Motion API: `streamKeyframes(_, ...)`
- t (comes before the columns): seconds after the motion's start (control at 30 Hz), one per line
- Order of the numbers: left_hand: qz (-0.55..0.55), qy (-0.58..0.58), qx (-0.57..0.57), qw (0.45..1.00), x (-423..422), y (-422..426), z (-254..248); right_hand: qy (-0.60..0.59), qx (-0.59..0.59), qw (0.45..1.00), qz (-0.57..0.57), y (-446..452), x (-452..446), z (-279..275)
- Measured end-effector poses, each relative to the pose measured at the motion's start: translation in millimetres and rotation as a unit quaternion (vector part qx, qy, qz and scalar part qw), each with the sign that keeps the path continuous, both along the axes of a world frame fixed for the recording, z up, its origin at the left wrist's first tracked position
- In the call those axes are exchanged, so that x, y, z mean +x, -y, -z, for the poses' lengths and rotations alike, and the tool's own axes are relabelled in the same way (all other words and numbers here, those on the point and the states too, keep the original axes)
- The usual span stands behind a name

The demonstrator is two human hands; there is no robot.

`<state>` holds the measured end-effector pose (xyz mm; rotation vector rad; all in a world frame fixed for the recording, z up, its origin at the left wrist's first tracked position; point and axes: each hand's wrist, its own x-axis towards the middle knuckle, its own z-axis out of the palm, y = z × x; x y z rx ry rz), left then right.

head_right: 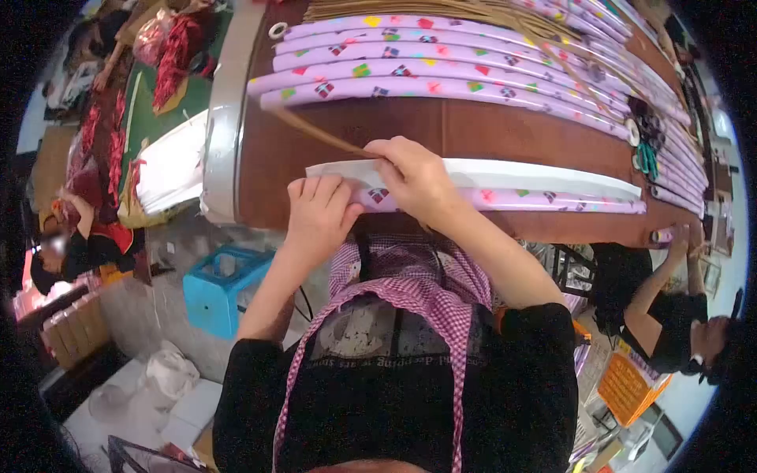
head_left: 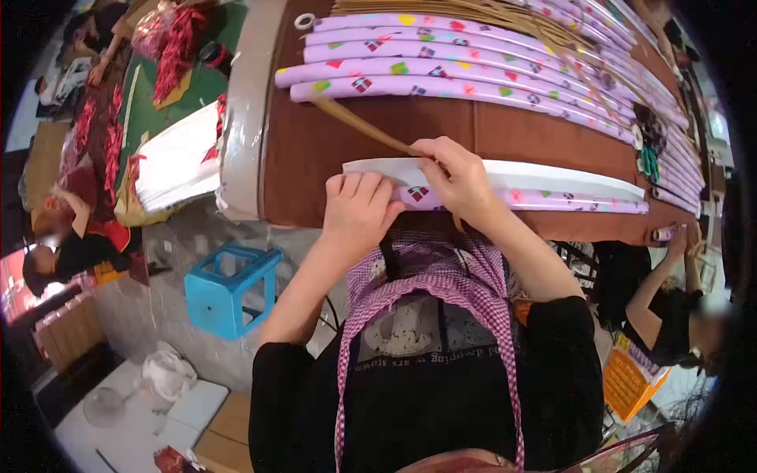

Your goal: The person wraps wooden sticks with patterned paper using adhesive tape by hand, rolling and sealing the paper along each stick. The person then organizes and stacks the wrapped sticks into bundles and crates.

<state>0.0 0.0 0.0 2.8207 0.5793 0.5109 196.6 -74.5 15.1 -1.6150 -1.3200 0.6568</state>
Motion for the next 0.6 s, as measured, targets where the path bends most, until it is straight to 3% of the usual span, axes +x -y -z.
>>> streamKeyframes(0.07,-0.004,0.033,-0.031,0.999,8.9,11.6,-4.7,0.07,0.034,0.996,-0.037,8.6,10.5,-8.7)
streamKeyframes(0.1,-0.007,0.0,-0.001,1.0,-14.7,-14.7,-2.9,0.039,0.066,0.996,-0.037,-17.2,-11.6,9.8)
streamKeyframes(0.17,-0.014,0.066,-0.041,0.997,-7.8,-11.3,1.4,0.144,0.075,0.985,-0.056,-14.6,-3.2,9.6)
streamKeyframes(0.27,-0.03,0.104,-0.073,0.991,-4.9,-8.1,-0.6,0.186,0.098,0.975,-0.075,-11.9,0.0,9.7)
streamKeyframes(0.5,-0.095,0.107,-0.059,0.988,-10.6,-3.3,7.2,0.207,0.105,0.971,-0.059,-8.0,0.2,9.0)
streamKeyframes(0.6,-0.118,0.165,-0.089,0.975,-15.4,-0.3,10.5,0.209,0.115,0.969,-0.059,-8.2,0.1,12.2)
